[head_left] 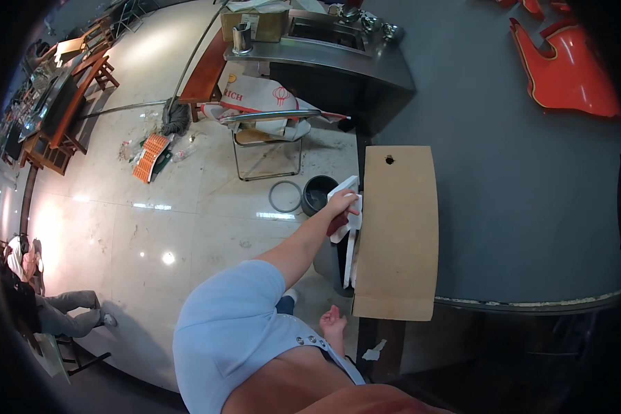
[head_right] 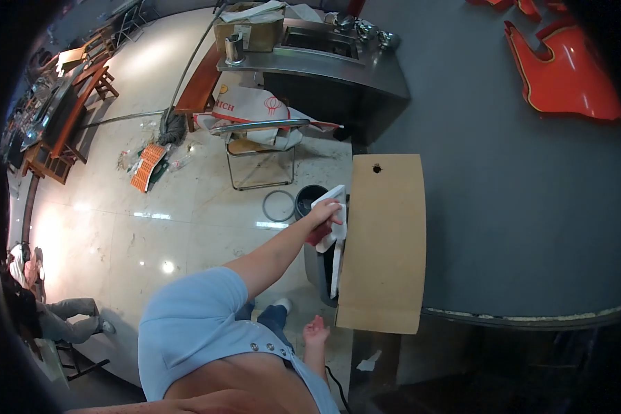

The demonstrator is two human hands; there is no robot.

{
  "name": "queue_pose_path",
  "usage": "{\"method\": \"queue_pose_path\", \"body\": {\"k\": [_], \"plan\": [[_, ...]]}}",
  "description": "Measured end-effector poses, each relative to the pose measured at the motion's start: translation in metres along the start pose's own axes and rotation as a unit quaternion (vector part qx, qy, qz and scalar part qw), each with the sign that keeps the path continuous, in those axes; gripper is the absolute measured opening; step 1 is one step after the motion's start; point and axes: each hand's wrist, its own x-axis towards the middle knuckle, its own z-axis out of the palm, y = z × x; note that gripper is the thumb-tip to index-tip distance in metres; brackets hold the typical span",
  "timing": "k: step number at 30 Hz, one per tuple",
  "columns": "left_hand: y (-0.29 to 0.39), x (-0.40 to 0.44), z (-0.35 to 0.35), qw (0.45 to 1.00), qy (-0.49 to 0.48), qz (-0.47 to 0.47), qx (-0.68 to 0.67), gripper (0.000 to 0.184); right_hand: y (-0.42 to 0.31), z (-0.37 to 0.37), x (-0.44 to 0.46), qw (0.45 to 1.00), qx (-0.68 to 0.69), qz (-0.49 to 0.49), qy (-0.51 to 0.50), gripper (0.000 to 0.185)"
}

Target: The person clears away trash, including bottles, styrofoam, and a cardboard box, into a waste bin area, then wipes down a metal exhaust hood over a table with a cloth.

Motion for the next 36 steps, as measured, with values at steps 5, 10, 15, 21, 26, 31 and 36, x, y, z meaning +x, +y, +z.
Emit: {"method": "queue_pose_path", "body": {"k": [5,10,15,21,26,31,36], "plan": [[-0.009,0.016,0.010,0.994,0.088,0.027,0.061,0.062,0.012,0.057,-0.046,0.971,-0.224,0.055,-0.066,0.015],[-0.029,-0.018,0.003,0.970,0.090,0.092,0.208,0.077,0.009,0.113,-0.062,0.960,-0.252,0.036,-0.114,0.011],[0.001,-0.014,-0.010,0.950,0.064,0.024,0.305,0.092,0.008,0.144,-0.051,0.952,-0.260,0.052,-0.153,0.010],[0.045,-0.118,-0.039,0.996,0.035,0.055,-0.058,0.040,0.047,0.204,-0.083,0.916,-0.346,0.050,-0.196,0.068],[0.060,-0.222,-0.121,0.972,0.112,0.130,-0.160,0.034,0.145,0.265,-0.100,0.813,-0.388,0.227,-0.370,0.047],[0.064,-0.319,-0.223,0.918,0.328,0.171,-0.143,0.047,0.281,0.304,-0.109,0.743,-0.485,0.119,-0.445,0.030],[0.087,-0.421,-0.292,0.942,0.334,0.003,-0.014,0.054,0.415,0.326,-0.135,0.551,-0.648,-0.003,-0.525,0.026]]}}
